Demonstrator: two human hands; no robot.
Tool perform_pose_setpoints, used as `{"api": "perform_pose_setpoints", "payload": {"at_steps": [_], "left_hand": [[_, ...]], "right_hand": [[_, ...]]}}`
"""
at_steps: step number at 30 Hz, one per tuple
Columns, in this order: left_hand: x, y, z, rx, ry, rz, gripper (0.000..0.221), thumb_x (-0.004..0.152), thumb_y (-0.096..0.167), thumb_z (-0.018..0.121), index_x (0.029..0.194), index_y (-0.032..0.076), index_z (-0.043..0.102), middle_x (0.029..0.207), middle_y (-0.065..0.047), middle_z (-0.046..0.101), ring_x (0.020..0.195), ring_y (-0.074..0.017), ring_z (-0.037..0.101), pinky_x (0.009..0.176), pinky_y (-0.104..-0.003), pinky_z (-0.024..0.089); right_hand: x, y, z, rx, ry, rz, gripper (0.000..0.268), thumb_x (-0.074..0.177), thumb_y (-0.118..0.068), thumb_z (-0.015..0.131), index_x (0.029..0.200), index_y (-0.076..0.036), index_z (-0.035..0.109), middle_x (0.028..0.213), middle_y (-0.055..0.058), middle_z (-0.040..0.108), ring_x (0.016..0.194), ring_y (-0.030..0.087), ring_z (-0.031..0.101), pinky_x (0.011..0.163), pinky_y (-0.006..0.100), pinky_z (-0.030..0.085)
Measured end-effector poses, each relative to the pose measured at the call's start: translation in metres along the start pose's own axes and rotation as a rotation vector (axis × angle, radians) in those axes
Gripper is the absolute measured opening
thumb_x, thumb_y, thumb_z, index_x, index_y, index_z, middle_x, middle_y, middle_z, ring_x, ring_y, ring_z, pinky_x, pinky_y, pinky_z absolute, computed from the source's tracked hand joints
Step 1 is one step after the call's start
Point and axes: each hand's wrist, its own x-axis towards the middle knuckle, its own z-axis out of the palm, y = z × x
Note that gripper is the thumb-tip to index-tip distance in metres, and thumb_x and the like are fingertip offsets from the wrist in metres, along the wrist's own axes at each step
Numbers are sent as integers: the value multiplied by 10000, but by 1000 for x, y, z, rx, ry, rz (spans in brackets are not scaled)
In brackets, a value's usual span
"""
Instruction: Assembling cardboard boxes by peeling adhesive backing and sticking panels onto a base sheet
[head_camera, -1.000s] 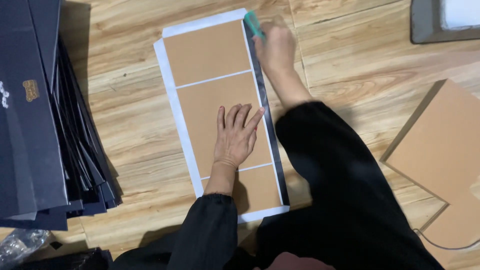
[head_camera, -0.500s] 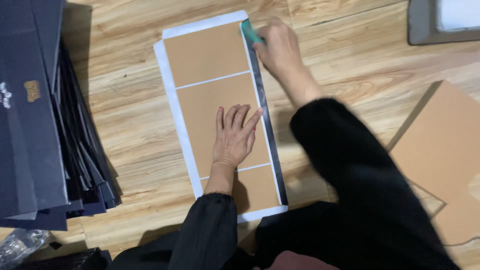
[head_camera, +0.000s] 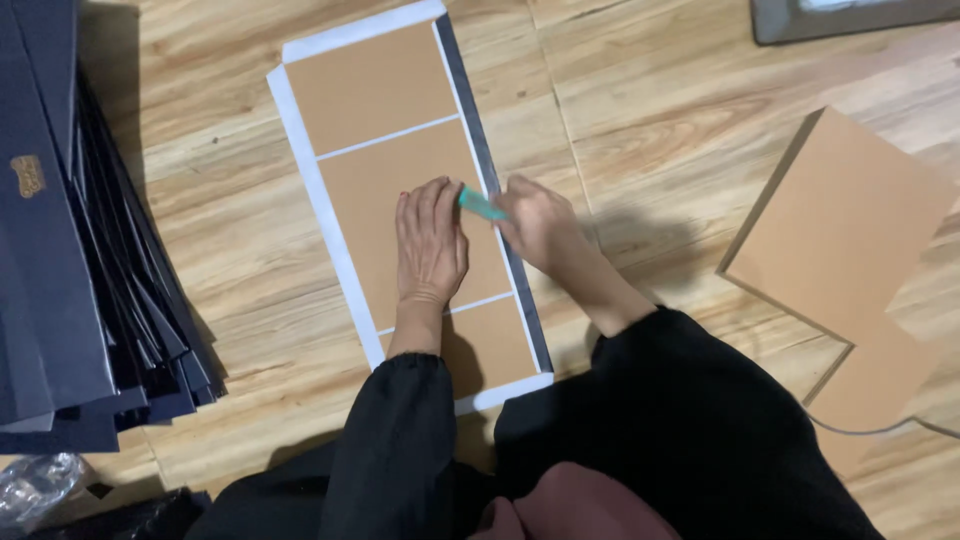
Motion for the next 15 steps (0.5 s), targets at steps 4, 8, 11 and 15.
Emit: {"api": "perform_pose_setpoints", "payload": {"at_steps": [4, 8, 11, 15], "left_hand": [[0, 10, -9, 45, -3, -20, 563, 811, 131, 393, 1364, 184, 302, 1307, -52, 373, 1203, -255, 350, 1067, -428, 234], [5, 9, -11, 134, -31, 6, 515, 819, 170, 394, 1330, 231, 377, 1298, -4, 391, 1174, -225, 346, 1038, -416, 244], [0, 5, -9, 146, -21, 34, 443, 822, 176, 390, 1255, 229, 467, 1278, -12, 405, 1159, -232, 340, 1009, -418, 273], [6, 9, -5, 151, -80, 26, 463, 813, 137, 380, 1267, 200, 452, 1287, -36, 384, 1144, -266, 342, 997, -467, 286]], "right_hand": [[-29, 28, 41, -125, 408, -35, 288, 841, -420, 536, 924, -151, 601, 793, 34, 486, 758, 218, 539, 702, 350, 461], [-92, -18, -4, 353, 1, 308, 208, 799, -324, 542, 869, -128, 535, 793, 109, 553, 806, 357, 574, 692, 455, 449], [-156, -41, -18, -287, 16, -166, 145, 838, -216, 510, 951, -167, 587, 891, 47, 563, 869, 219, 569, 765, 314, 460], [-197, -47, -7, -126, -24, -139, 138, 839, -206, 447, 932, -148, 531, 810, -16, 423, 726, 158, 466, 552, 236, 412]]}}
